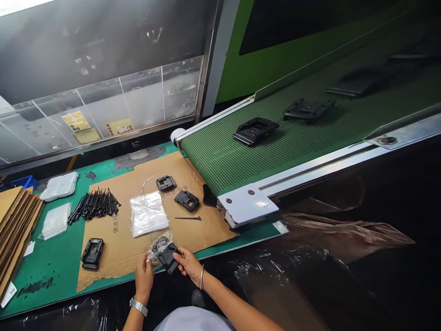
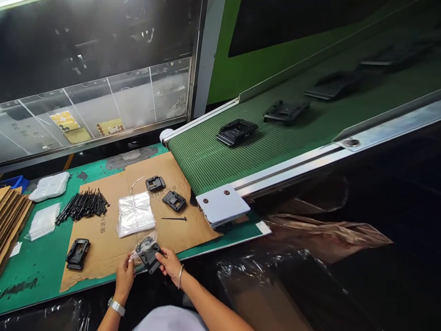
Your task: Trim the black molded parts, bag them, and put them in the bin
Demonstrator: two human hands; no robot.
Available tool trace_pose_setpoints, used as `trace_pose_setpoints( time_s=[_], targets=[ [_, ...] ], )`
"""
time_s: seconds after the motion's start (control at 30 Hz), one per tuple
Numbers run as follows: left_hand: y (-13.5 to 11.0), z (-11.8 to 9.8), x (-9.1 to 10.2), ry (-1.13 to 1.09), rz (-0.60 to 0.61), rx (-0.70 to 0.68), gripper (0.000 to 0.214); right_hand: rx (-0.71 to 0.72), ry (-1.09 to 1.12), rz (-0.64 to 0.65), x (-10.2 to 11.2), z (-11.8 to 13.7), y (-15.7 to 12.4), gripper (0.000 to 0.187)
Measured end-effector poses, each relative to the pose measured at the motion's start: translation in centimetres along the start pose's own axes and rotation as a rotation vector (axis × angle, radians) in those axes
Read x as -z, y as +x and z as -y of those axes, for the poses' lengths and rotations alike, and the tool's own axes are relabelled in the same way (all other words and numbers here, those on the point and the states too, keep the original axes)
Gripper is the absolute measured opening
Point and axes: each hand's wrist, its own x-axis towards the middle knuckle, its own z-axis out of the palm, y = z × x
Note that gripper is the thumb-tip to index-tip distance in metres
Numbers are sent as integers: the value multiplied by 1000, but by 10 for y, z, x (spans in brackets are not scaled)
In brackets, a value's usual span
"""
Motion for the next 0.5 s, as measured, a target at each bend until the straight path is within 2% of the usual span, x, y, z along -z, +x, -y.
trace_pose_setpoints(
  time_s=[0.13,0.2,0.27,0.33,0.43,0.5],
  targets=[
    [-8,-5,-2,156,-145,-31,27,74,-104,-156,-4,-17,1,40],
    [-1,-15,-5,330,-158,-195,30,131,-148,-179,-5,-17,-2,33],
    [8,-26,-9,484,-81,-422,27,197,-179,-188,-5,-12,-4,37],
    [14,-35,-11,522,29,-586,25,279,-205,-200,-3,-4,-7,53],
    [10,-48,-9,491,126,-705,22,344,-162,-169,1,8,-10,74],
    [0,-57,-6,482,177,-780,23,315,-54,-101,2,15,-13,82]
  ],
)
